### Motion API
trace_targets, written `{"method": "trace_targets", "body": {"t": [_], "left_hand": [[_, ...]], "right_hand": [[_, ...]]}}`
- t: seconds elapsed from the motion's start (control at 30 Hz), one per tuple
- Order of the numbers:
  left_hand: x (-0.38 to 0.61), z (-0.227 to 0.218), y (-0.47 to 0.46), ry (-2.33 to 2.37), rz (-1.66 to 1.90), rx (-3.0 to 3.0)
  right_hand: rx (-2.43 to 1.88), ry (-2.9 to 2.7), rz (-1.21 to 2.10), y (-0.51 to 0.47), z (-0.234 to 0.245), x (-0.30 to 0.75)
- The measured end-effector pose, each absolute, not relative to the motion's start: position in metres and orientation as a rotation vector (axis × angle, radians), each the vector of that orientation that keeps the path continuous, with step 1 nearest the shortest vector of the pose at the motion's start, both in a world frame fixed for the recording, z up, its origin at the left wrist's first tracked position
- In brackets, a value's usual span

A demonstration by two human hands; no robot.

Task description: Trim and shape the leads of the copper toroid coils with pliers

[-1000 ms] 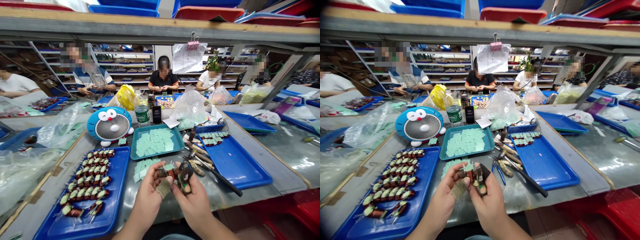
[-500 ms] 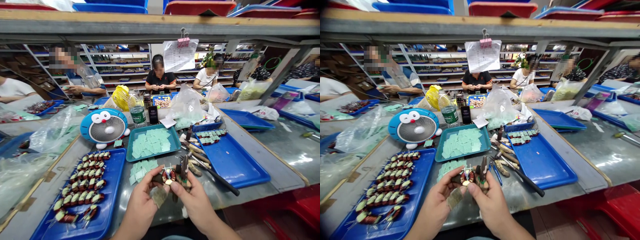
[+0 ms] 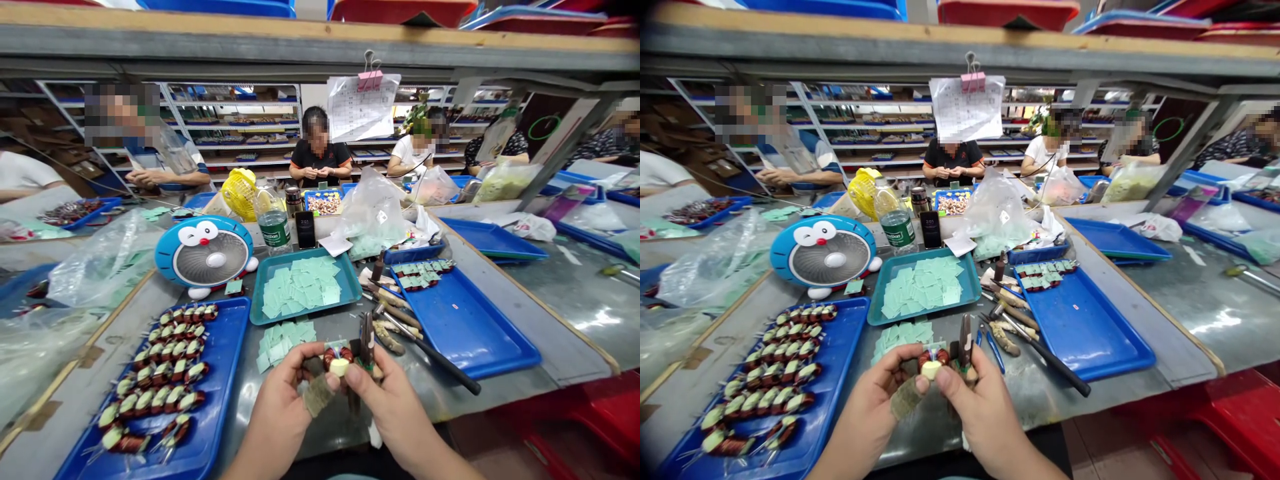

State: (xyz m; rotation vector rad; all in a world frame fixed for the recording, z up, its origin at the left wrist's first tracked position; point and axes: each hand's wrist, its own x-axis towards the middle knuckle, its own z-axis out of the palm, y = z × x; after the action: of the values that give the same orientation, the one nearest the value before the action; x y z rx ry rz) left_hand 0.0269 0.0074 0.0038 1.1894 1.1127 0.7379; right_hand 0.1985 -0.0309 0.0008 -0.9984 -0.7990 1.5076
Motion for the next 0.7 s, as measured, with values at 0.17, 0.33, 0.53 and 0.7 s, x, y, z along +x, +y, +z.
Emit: {"method": "trace_targets", "body": {"t": [0.17,0.33,0.53,0.7], "left_hand": [[0.024,0.005,0.007,1.109,0.726,1.192],[0.025,0.011,0.009,1.127,0.725,1.205],[0.025,0.005,0.009,1.167,0.742,1.275],[0.026,0.000,0.008,1.197,0.768,1.429]], "right_hand": [[-1.011,-0.805,1.514,-0.029,0.000,0.196],[-1.055,-0.842,1.482,-0.027,0.002,0.196],[-1.085,-0.882,1.454,-0.026,0.007,0.198],[-1.159,-0.804,1.471,-0.026,0.000,0.198]]}}
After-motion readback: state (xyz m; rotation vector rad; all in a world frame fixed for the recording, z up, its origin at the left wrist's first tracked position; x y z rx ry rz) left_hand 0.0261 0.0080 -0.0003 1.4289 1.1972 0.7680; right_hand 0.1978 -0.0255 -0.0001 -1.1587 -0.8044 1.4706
